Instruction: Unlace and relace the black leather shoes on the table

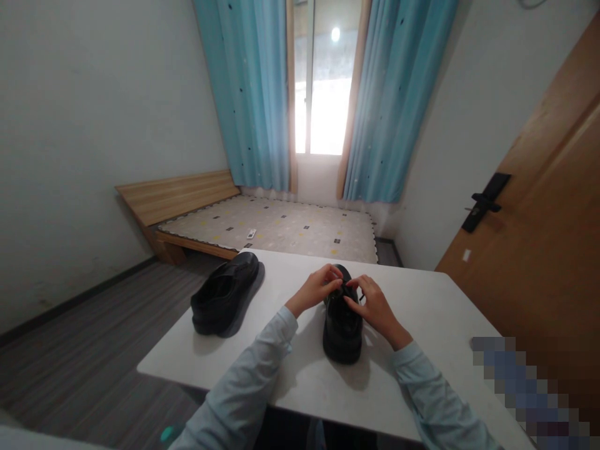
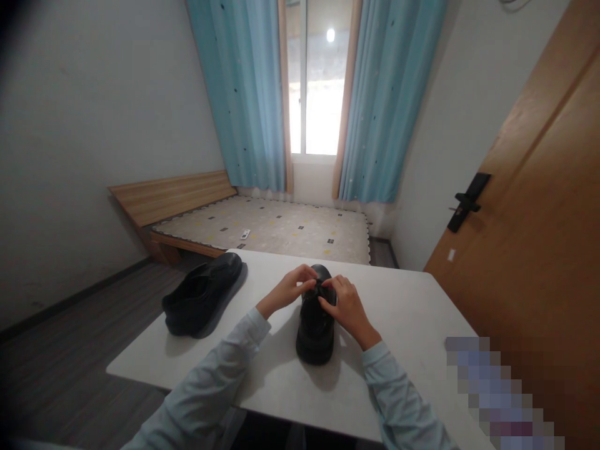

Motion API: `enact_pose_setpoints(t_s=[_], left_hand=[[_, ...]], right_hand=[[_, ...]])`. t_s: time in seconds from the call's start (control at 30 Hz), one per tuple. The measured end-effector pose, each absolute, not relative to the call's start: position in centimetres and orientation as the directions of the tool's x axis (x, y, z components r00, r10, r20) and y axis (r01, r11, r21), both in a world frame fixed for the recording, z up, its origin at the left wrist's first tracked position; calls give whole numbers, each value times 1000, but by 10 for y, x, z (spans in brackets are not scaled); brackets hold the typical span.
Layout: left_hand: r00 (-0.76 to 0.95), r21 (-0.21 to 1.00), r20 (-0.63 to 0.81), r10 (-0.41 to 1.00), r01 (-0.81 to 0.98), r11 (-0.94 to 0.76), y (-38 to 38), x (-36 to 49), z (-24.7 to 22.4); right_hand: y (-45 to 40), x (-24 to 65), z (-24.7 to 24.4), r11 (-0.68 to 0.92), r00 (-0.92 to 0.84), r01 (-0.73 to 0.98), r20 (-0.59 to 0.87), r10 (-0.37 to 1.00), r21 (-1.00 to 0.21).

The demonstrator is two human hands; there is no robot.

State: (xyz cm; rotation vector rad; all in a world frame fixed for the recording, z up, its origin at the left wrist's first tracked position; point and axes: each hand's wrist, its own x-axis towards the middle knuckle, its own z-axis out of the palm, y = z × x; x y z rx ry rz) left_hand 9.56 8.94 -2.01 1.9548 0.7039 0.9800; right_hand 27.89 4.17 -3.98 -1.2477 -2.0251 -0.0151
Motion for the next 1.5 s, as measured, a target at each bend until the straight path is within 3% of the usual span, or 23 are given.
enact_pose_setpoints(t_s=[0.2, 0.4, 0.6, 0.93, 1.27, 1.5], left_hand=[[561, 926, 330, 759, -38, -375, 95, 85, -32], [447, 908, 391, 805, -44, -416, 100, 83, -44], [324, 922, 386, 864, -153, -355, 98, 85, -42], [284, 881, 412, 866, 119, -458, 110, 76, -56], [474, 911, 262, 841, 168, -378, 121, 68, -69], [468, 816, 357, 808, 264, -514, 117, 61, -57]], right_hand=[[42, 276, -39, 491, -243, 821, 600, 762, -292], [42, 274, -39, 453, -263, 877, 629, 731, -159], [44, 273, -41, 458, -276, 879, 641, 716, -134], [45, 272, -47, 468, -259, 865, 641, 722, -178], [45, 274, -48, 460, -250, 868, 636, 730, -187], [44, 276, -47, 458, -245, 868, 639, 729, -191]])
